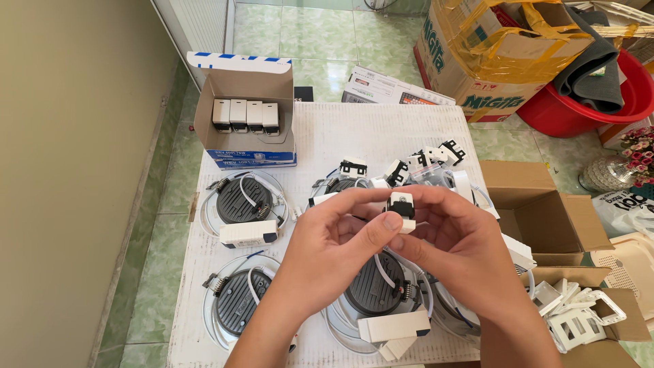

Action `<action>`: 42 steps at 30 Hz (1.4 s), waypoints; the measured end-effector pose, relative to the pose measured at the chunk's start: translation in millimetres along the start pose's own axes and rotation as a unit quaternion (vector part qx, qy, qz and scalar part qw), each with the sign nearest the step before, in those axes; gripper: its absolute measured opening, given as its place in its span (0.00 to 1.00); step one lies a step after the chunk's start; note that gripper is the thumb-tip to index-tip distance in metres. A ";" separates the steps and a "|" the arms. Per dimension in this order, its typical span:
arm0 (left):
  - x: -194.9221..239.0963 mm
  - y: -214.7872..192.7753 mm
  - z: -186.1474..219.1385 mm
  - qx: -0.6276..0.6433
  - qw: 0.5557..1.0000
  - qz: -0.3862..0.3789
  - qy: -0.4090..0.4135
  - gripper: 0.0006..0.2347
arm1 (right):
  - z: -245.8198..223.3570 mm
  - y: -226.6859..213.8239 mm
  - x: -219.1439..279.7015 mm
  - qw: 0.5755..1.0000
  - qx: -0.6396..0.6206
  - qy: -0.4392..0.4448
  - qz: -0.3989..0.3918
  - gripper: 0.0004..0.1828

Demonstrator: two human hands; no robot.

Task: The person holds a small white electrical module, turns it over in their hands, and then places it into a small blue cardboard box containing other similar modules.

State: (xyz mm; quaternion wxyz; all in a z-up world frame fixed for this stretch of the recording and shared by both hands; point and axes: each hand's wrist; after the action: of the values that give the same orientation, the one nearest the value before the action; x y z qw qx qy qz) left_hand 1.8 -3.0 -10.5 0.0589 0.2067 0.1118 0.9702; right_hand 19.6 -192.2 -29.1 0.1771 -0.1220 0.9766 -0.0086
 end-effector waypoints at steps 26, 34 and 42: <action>-0.4 2.1 0.9 0.000 0.998 0.027 -0.052 0.25 | 19.9 -18.9 3.8 0.997 0.021 0.070 0.017 0.24; -3.4 -0.1 -7.0 0.056 0.998 -0.013 -0.002 0.20 | -1.3 -2.7 0.5 1.000 -0.013 -0.010 -0.005 0.27; -6.0 -1.4 -11.4 0.031 0.999 0.010 0.023 0.21 | -7.0 -10.4 -5.2 0.997 0.055 0.038 -0.030 0.28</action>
State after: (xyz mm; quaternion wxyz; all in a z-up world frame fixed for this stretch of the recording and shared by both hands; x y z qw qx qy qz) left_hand 2.7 -4.8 -23.3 0.0400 0.1868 0.1409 0.9714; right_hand 24.3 -201.3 -20.1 0.1460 -0.1406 0.9765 -0.0726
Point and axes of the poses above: each hand's wrist, its own x-axis away from the middle knuckle, its own y-axis out of the palm, z = x × y, and after that the axes turned 15 degrees about -y, right-handed
